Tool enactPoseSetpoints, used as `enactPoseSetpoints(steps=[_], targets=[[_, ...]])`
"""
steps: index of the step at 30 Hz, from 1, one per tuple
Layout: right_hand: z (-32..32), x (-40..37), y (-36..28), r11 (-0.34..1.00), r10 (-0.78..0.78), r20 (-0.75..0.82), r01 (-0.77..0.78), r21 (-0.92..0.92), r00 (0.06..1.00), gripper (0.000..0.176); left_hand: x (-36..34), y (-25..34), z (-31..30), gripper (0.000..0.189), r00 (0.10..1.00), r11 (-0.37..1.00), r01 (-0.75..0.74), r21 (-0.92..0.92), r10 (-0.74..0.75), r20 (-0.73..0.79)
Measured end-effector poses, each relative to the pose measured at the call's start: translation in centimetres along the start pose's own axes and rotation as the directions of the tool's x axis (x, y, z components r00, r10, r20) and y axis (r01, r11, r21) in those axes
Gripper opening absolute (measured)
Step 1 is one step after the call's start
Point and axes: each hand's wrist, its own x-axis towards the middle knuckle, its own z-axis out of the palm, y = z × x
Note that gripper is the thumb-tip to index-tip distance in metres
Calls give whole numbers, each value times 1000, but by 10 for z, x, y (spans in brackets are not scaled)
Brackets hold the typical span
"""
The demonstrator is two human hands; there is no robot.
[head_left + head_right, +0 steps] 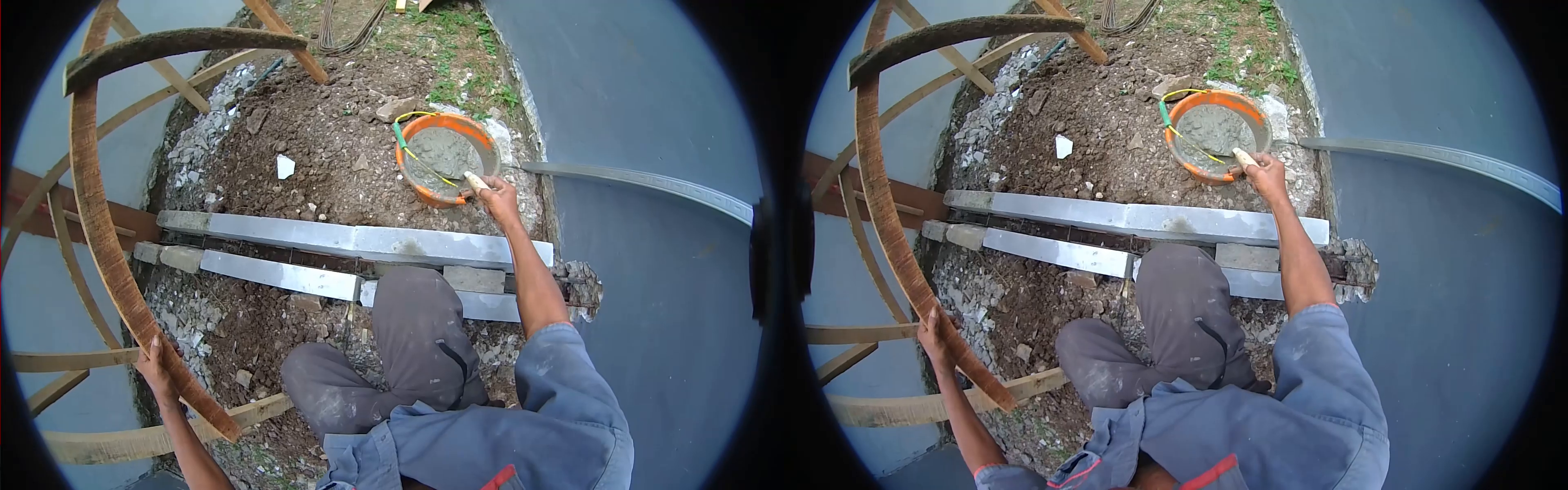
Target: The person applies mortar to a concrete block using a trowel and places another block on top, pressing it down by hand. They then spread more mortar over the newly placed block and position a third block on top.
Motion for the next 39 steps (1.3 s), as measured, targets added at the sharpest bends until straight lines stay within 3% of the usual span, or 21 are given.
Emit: enactPoseSetpoints(steps=[4,6,8,10,16,19,22,24,25,27,28,30,34,36,38,39], targets=[[0,-24,-7,992,-88,-46,92,90,995,33,-2,1,1,34,1000,1000,-4,13,4,19],[0,-32,-15,966,-153,-149,179,187,977,36,-2,1,0,35,1000,1000,-3,24,3,17],[-8,-45,-26,972,-132,-178,162,172,975,38,0,-4,-5,35,1000,1000,-10,23,9,23],[-19,-67,-36,964,-204,-223,235,123,953,43,3,-6,-2,36,999,1000,-10,21,8,51],[-73,-173,-60,971,-213,-262,235,53,941,41,5,-8,-6,44,999,999,32,26,-33,16],[-88,-234,-61,985,-151,-316,168,28,937,41,7,-8,-6,40,999,999,46,16,-46,9],[-92,-288,-54,979,-29,-406,108,174,913,41,9,-11,-6,41,1000,999,26,33,-26,-4],[-90,-316,-51,896,217,-433,-3,444,875,48,10,-13,-9,41,1000,999,19,35,-19,0],[-91,-323,-45,895,217,-439,2,446,872,48,12,-15,-10,41,1000,999,28,33,-28,3],[-92,-329,-18,683,394,-378,9,731,838,38,10,-12,-8,41,1000,999,10,51,-11,5],[-98,-321,1,679,394,-383,17,734,835,38,11,-10,-6,41,1000,998,-1,67,1,2],[-119,-300,45,497,567,-296,-33,867,768,26,12,-10,-7,41,1000,998,-1,57,0,19],[-118,-302,46,527,528,-285,-46,848,800,21,15,-15,-9,42,1000,997,21,71,-20,-17],[-114,-301,13,536,518,-247,-85,840,819,19,12,-15,-9,43,1000,998,21,62,-21,-12],[-107,-291,-22,728,424,-276,-144,670,862,19,13,-14,-6,43,1000,999,12,47,-11,-14],[-109,-280,-26,815,300,-269,-99,571,915,19,12,-14,-5,43,1000,999,9,40,-9,-7]])
